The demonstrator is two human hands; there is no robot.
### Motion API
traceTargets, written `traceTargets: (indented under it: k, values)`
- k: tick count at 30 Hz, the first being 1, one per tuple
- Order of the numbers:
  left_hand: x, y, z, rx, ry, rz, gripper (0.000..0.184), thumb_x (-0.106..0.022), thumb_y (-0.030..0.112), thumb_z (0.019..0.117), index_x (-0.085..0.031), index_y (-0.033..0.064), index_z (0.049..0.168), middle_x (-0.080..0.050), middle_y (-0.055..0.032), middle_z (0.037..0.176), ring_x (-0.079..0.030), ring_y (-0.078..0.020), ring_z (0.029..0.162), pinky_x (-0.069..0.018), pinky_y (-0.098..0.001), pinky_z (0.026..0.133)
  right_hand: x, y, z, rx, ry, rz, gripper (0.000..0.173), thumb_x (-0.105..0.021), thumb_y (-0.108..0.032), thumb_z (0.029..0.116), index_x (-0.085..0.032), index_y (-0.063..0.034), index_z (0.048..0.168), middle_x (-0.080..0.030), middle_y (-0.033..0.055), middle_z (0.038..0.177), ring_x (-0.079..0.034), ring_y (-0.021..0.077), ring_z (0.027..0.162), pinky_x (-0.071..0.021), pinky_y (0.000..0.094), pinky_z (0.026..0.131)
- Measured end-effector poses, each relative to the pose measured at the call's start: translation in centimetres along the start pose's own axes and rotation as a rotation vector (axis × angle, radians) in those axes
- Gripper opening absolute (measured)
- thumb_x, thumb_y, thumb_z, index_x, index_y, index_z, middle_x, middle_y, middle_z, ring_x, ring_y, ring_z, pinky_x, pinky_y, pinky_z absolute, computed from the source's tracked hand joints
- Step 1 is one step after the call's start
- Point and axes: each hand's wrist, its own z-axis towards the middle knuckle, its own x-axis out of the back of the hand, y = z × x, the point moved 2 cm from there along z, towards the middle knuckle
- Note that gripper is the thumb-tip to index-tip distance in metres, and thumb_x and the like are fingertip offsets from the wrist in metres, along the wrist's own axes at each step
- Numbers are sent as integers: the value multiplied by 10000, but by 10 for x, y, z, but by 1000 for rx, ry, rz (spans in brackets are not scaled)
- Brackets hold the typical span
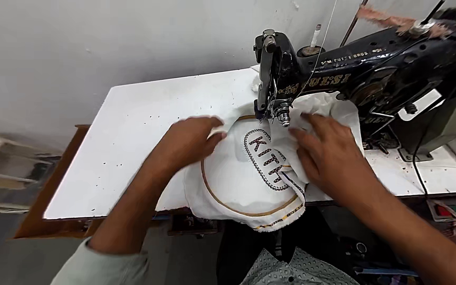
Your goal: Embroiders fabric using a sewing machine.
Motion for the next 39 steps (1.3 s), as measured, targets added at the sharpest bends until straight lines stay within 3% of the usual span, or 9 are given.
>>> traceTargets:
  k: [6,11,15,19,25,28,30,33,39]
  values:
    - [-33,-1,133,-389,100,-336,296,-536,140,1046,-669,8,1275,-701,-169,1236,-666,-268,1175,-496,-494,1047,-16,-25,-51,-90,-120,-91,621,-479,-556,1008,-714,-28,1236,-646,254,1306,-613,455,1235,-465,661,1036]
    - [-49,-31,118,-271,77,-120,333,-507,185,1075,-681,-4,1286,-642,-163,1390,-593,-308,1327,-415,-537,1150,-34,45,-8,-162,-160,-49,443,-529,-260,1045,-588,84,1318,-600,319,1257,-630,483,1143,-532,628,924]
    - [-35,-44,51,20,65,136,270,-542,97,1038,-706,33,1244,-681,-171,1305,-651,-380,1210,-494,-641,1006,-47,86,58,-23,-234,65,363,-518,-94,1034,-571,38,1368,-573,293,1322,-593,465,1214,-499,624,999]
    - [-23,-17,-14,210,-112,363,114,-616,20,945,-727,21,919,-723,-182,981,-703,-407,934,-545,-635,766,-64,89,102,-57,141,-17,307,-499,-184,1057,-681,59,1105,-688,298,1114,-659,475,1114,-497,643,943]
    - [20,21,-26,460,-331,422,350,-687,326,973,-711,-6,863,-703,-226,885,-691,-446,896,-514,-659,728,-41,64,88,-257,62,116,311,-541,-216,1043,-672,42,1157,-667,289,1153,-642,463,1130,-498,654,945]
    - [35,0,24,336,53,342,414,-607,355,1020,-693,-41,941,-684,-294,944,-674,-515,927,-497,-706,730,-26,38,31,-47,-59,132,263,-604,-218,1011,-718,-8,1123,-682,216,1129,-661,396,1092,-535,600,942]
    - [29,-27,75,162,217,264,257,-557,146,1014,-686,7,1188,-629,-274,1234,-620,-509,1126,-506,-702,849,-25,16,-12,132,-109,97,272,-582,-283,1005,-754,-81,1065,-687,135,1066,-666,330,1024,-556,534,876]
    - [-9,-76,145,-22,188,118,609,-628,-88,850,-618,134,1418,-439,-213,1567,-429,-502,1403,-405,-754,1013,-27,1,-51,267,-89,61,329,-524,-355,1022,-759,-127,1041,-688,65,1058,-662,253,1018,-551,442,882]
    - [-41,-95,139,231,122,230,338,-620,83,952,-648,-23,1272,-622,-279,1300,-632,-480,1165,-517,-672,929,-26,20,-50,124,-102,0,536,-477,-546,1026,-747,-94,1122,-673,133,1278,-618,309,1257,-511,502,1052]
